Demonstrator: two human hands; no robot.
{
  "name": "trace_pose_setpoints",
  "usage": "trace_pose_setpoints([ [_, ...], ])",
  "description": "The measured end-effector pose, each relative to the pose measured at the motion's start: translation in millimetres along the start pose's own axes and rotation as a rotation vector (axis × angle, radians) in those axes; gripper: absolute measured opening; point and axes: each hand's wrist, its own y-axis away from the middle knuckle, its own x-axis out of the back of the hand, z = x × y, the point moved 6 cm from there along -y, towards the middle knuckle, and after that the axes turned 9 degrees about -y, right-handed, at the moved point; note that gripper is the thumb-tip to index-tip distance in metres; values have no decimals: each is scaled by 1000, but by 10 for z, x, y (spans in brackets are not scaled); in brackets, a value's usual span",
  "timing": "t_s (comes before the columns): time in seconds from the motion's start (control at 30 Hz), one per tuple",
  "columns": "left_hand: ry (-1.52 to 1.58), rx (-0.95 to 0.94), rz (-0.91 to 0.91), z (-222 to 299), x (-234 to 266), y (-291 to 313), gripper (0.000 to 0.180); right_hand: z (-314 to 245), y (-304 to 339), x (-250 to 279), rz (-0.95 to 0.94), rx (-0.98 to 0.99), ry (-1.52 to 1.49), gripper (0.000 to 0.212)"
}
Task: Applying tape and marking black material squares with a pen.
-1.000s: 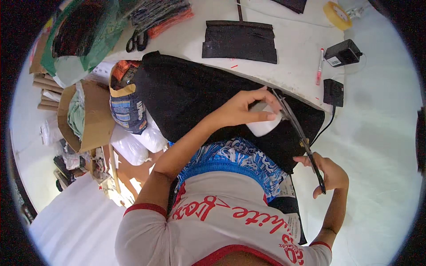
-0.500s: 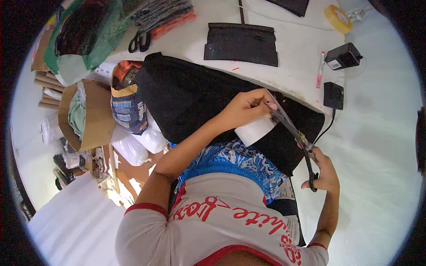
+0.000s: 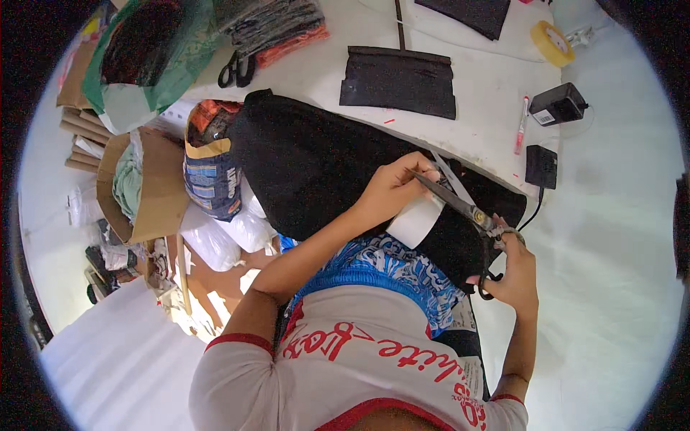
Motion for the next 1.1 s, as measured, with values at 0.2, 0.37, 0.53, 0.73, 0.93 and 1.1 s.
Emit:
trace_pose_setpoints([
  [0.2, 6, 41, 88, -25, 41, 48, 8, -68, -43, -27, 36, 21, 60, 76],
  [0.37, -21, 110, 170, -3, 233, 230, 7, 434, 17, 101, 142, -247, -212, 73],
  [0.53, 59, 62, 324, 68, 364, 284, 9, 427, -4, 161, 503, 31, -1066, 37],
  [0.73, 8, 4, 439, 184, 293, 133, 11, -232, -254, -725, 219, 126, -1183, 46],
  [0.93, -58, -2, 439, 206, 262, 14, 11, -477, -415, -1050, 265, 112, -959, 50],
  [1.1, -68, -40, 611, 295, 193, 23, 11, -385, -488, -918, 262, 64, -729, 39],
])
